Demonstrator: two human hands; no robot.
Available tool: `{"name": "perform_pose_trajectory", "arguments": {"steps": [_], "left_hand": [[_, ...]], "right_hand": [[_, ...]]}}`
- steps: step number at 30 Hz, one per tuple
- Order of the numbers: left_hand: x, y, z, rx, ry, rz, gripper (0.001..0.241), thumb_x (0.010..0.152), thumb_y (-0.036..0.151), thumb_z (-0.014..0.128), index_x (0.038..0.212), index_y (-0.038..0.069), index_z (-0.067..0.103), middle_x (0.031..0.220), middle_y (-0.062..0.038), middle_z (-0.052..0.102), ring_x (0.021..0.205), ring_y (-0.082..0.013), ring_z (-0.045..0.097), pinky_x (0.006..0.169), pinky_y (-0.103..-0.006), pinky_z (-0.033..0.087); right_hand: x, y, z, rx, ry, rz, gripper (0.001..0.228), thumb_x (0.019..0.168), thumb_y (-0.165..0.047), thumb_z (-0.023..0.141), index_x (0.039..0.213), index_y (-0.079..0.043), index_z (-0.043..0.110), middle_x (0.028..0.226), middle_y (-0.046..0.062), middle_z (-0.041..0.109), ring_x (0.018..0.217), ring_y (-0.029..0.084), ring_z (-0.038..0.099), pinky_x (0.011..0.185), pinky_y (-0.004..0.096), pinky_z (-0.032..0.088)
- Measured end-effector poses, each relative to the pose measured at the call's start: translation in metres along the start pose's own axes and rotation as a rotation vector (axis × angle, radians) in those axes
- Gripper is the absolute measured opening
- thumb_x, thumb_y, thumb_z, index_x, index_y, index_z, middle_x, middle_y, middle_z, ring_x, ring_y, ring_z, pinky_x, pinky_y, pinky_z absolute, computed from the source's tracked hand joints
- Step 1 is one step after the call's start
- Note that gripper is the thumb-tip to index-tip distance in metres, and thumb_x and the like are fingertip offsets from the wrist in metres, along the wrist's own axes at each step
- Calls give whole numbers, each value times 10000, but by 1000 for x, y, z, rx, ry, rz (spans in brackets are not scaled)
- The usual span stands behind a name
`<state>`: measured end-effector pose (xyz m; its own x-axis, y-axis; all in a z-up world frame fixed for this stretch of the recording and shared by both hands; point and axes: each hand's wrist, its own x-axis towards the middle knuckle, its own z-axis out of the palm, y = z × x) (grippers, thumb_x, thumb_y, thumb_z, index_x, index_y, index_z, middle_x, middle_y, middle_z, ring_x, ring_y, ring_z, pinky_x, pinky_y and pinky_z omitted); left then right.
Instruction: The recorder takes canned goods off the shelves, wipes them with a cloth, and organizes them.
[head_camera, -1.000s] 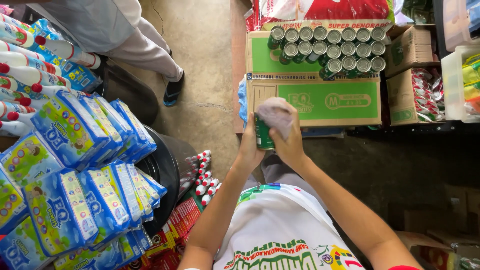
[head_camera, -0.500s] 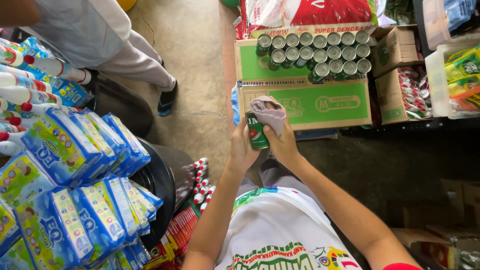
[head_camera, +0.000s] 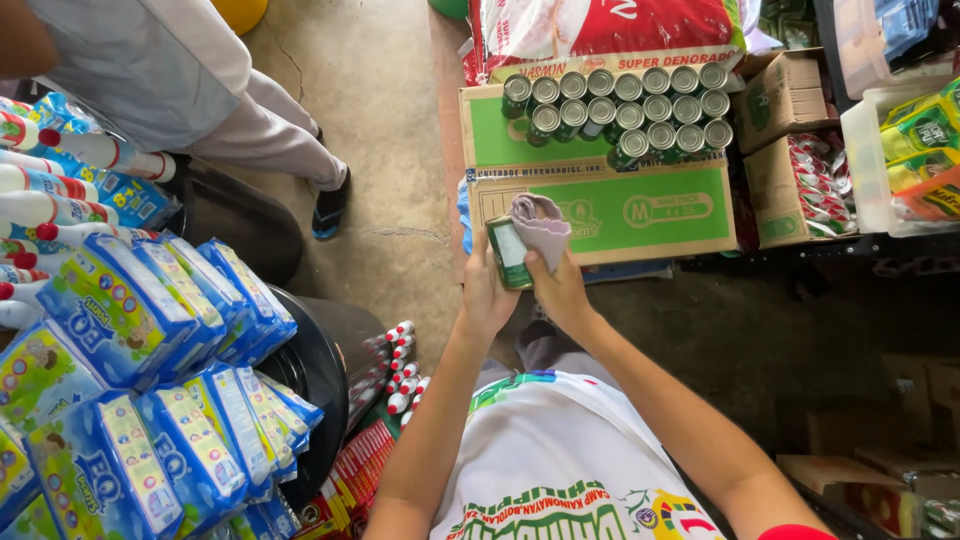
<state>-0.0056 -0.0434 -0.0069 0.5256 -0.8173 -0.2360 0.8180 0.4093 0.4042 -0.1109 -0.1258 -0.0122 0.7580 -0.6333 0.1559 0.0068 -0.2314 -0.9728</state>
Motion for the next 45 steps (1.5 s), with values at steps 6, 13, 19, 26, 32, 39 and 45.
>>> {"name": "perform_pose_trajectory", "arguments": {"steps": [6,13,19,26,32,39,45], "left_hand": [[5,5,-11,-158,-290,-237,775,1035,634,315,1442,-7,467,1356,-184,617,1202,-293,634,1026,-394,502],[18,-40,-64,77,107,-74,465,1134,417,440,1411,62,556,1277,-57,655,1140,-143,651,1020,-350,525],[-11,-40,-38,101,212,-153,409,1100,394,432,1390,140,570,1173,-7,685,1067,-117,655,931,-331,519],[-34,-30,-27,-29,182,-15,474,1115,399,390,1373,55,590,1165,-63,715,1080,-164,675,960,-325,521],[-60,-14,-22,-52,196,158,518,1136,415,310,1380,48,582,1149,-76,708,1048,-152,665,920,-322,511],[-118,8,-39,-132,198,395,404,1166,300,329,1312,40,601,1143,-70,671,1064,-163,638,947,-342,506],[-204,36,-70,-102,333,549,435,1126,335,316,1304,45,586,1183,-90,669,1093,-197,639,972,-371,502]], "right_hand": [[-23,-21,-7,-398,-101,-467,488,773,-74,711,1239,-15,580,1573,253,413,1486,462,342,1247,523,285],[17,15,-7,38,36,-128,612,915,-126,602,1475,-1,391,1519,207,429,1389,314,443,1188,399,325],[43,156,-38,-167,63,423,288,1030,-275,609,1185,-42,678,948,126,730,853,252,689,778,396,538],[100,206,-99,-819,-9,6,340,1003,-261,685,1269,-55,635,1308,179,600,1197,405,569,995,490,487],[117,260,-107,-927,-504,320,682,826,-422,795,1384,-70,628,1454,255,454,1361,432,418,1115,478,404],[65,164,5,-360,-595,310,368,965,-322,672,1206,-50,729,1083,90,726,1033,234,677,950,365,529],[-13,-18,107,284,-1015,452,434,998,-285,654,1327,-3,654,1144,20,699,1056,104,636,956,291,506]]}}
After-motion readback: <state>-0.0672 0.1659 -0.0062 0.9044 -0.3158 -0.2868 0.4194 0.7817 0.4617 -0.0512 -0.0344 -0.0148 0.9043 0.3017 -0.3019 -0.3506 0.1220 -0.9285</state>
